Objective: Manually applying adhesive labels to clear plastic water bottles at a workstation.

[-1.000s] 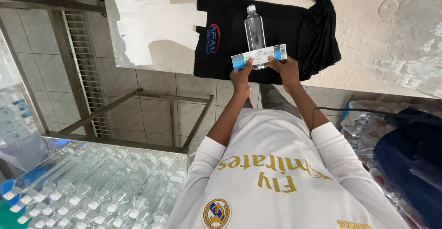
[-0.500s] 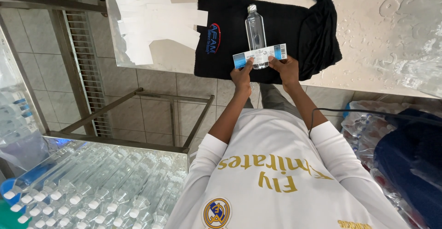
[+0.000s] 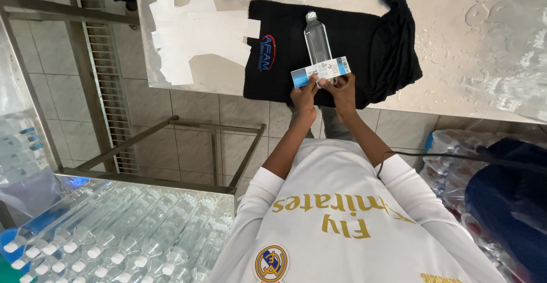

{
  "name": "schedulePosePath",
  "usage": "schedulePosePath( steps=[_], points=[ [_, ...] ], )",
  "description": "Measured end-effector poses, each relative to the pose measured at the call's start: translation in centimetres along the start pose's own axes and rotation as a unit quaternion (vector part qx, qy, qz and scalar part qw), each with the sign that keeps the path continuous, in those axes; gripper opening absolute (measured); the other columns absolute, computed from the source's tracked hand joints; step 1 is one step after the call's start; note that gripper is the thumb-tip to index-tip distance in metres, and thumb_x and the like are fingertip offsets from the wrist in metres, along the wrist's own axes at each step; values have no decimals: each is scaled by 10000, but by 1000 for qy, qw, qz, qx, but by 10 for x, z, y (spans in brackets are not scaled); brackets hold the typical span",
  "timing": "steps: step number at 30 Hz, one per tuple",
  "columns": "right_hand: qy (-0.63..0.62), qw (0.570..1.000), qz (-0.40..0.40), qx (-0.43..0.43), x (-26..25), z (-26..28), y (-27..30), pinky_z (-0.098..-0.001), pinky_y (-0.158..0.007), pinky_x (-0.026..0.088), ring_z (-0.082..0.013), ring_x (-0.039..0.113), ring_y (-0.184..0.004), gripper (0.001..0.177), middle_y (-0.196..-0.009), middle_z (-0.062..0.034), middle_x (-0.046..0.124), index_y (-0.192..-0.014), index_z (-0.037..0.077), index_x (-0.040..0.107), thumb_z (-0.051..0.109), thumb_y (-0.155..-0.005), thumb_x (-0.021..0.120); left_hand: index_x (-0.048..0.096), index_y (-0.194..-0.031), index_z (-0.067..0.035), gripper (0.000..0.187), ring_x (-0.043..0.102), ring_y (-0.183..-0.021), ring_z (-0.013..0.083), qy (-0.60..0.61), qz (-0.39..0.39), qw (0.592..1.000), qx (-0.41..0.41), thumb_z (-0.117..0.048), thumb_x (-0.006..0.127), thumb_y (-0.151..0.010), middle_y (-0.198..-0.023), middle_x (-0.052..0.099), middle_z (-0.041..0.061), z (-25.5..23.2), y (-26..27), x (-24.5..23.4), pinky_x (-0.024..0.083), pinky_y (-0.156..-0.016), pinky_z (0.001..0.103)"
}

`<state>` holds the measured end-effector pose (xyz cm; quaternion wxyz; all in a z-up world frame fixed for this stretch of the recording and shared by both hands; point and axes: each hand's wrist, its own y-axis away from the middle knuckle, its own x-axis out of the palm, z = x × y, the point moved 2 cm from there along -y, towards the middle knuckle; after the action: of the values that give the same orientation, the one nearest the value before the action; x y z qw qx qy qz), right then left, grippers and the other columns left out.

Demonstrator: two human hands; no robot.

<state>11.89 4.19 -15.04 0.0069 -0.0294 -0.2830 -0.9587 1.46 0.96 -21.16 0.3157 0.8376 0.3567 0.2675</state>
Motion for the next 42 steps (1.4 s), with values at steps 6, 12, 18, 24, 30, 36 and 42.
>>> schedulePosePath(
  steps=[6, 12, 18, 24, 30, 36, 42],
  points=[
    [-91, 996, -1, 21, 3, 14, 2, -382, -1021, 583, -163, 696, -1111, 911, -1286, -154, 718, -1576, -2, 358, 154, -926, 977, 632, -1343, -7, 462, 721, -1181, 324, 128, 12, 992, 2, -80, 891, -969, -1186, 697, 148, -14, 10, -10, 607, -1102, 548],
    [-108, 987, 112, -45, -18, 71, 27, -405, -1072, 601, -214, 687, -1265, 891, -1443, -202, 659, -1648, 4, 332, 1, -936, 868, 264, -1718, -195, 935, 421, -1599, 367, 69, 230, 964, 113, -382, 845, -1010, -1657, 510, 243, -91, 31, -44, 222, -1323, 609],
    [-74, 976, 179, -98, -18, 100, 51, -373, -1050, 604, -232, 709, -1240, 1032, -1375, -226, 687, -1679, 58, 384, 24, -802, 926, 129, -1760, -141, 1207, 458, -1536, 504, 61, 231, 960, 145, -328, 950, -897, -1640, 455, 332, -182, 54, 28, 420, -1276, 625],
    [289, 873, -60, -387, -2, 98, 78, -582, -1245, 413, -403, 467, -1537, 668, -1666, -203, 441, -1727, 82, 371, 239, -1163, 694, 488, -1536, -129, 723, 641, -1382, 387, 131, 11, 990, 43, -199, 887, -938, -1453, 684, 190, -159, 31, 43, 516, -1188, 597],
    [519, 671, -64, -526, 12, 99, 70, -549, -1256, 413, -446, 560, -1445, 631, -1515, -285, 607, -1568, -93, 561, 410, -1190, 515, 518, -1462, -76, 592, 663, -1357, 379, 123, 4, 989, 87, -119, 839, -966, -1371, 696, 198, -158, 64, 63, 541, -1174, 573],
    [501, 700, -26, -509, 7, 120, 48, -548, -1161, 484, -419, 640, -1301, 777, -1379, -248, 635, -1566, -60, 543, 595, -1167, 416, 516, -1415, -96, 565, 695, -1303, 325, 106, 32, 987, 121, -104, 834, -948, -1305, 679, 149, -170, 91, 72, 559, -1130, 507],
    [432, 829, 73, -349, -12, 137, 49, -502, -782, 583, -389, 749, -891, 685, -959, -138, 732, -1380, 99, 710, 662, -1161, 388, 517, -1429, -49, 595, 681, -1316, 359, 80, 71, 986, 125, -105, 840, -933, -1333, 657, 193, -171, 101, 73, 557, -1113, 510]
  ],
)
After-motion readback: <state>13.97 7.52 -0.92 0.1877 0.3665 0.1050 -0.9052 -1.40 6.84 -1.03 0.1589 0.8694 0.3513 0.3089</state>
